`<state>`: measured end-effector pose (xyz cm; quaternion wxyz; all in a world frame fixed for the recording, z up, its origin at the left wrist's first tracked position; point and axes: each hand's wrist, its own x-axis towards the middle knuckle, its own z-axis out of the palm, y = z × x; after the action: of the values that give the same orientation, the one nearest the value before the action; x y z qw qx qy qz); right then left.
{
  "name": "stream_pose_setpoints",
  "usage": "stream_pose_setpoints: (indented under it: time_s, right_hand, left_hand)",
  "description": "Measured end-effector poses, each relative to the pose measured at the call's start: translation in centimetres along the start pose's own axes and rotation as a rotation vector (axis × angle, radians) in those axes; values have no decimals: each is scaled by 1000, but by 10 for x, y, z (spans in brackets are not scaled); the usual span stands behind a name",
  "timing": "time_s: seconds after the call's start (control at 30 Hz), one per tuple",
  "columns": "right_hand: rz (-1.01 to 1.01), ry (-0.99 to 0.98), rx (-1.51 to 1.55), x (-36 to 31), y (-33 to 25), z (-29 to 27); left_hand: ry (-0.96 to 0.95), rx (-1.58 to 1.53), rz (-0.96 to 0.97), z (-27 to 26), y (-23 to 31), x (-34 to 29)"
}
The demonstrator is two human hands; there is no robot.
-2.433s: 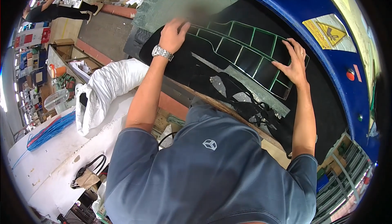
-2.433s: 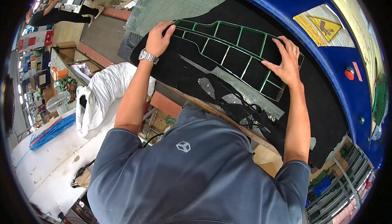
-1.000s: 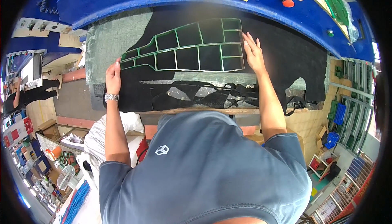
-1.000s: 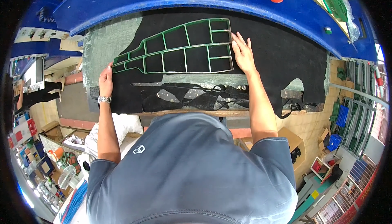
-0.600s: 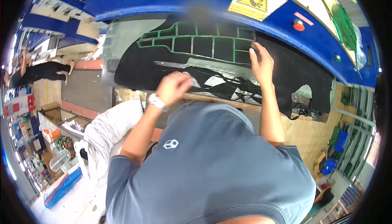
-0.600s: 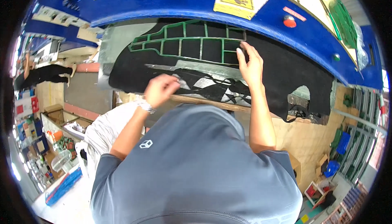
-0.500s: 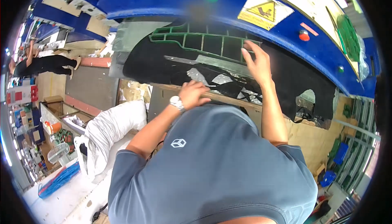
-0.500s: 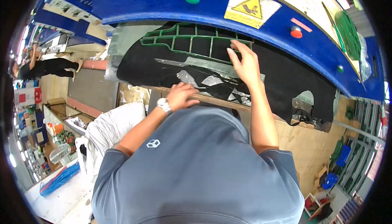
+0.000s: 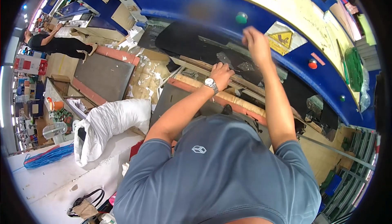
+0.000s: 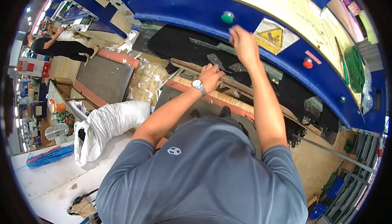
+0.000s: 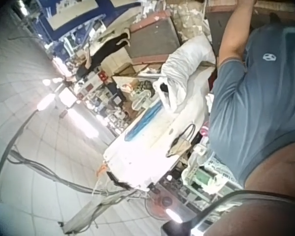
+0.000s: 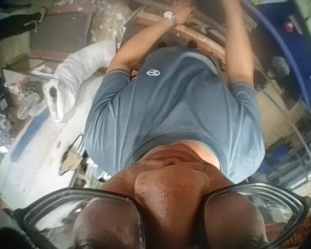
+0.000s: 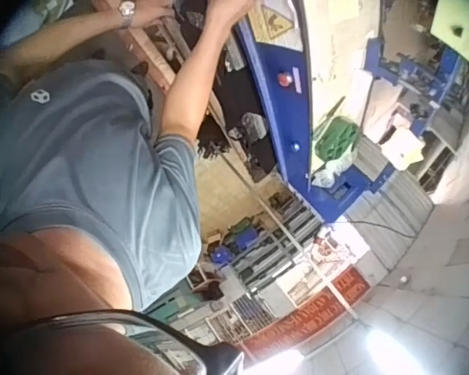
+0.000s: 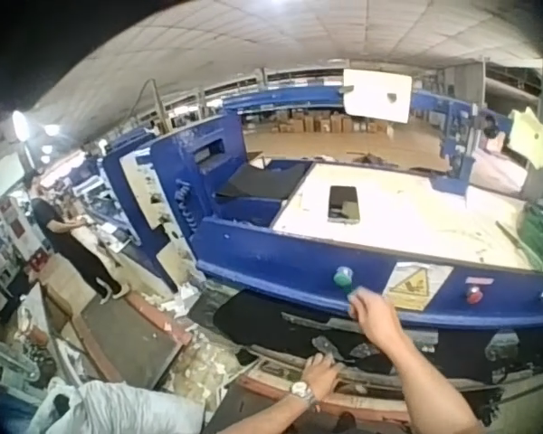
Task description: Arranging green plastic templates on a sheet of black material and operating a machine to cut shoe components.
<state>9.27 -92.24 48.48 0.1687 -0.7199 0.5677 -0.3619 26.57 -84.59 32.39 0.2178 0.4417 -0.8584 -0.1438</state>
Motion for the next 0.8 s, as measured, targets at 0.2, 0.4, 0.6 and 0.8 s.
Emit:
stream_pose_setpoints:
  time_s: [0.2,0.4,0.6,0.8]
  right_hand:
    - [209,-216,-305,-133,72,-17]
    - [169,-156,-520,-192,91,-26]
    - [294,-73,-559,-194,92,-17]
    - [301,-81,-533,-189,102,-20]
  left_hand:
    - [34,50,17,-3,-9,13]
    - [77,74,28,-6,-15,13]
    - [24,131,9,13,-11,22]
    - [-73,157,-72,1,4,31]
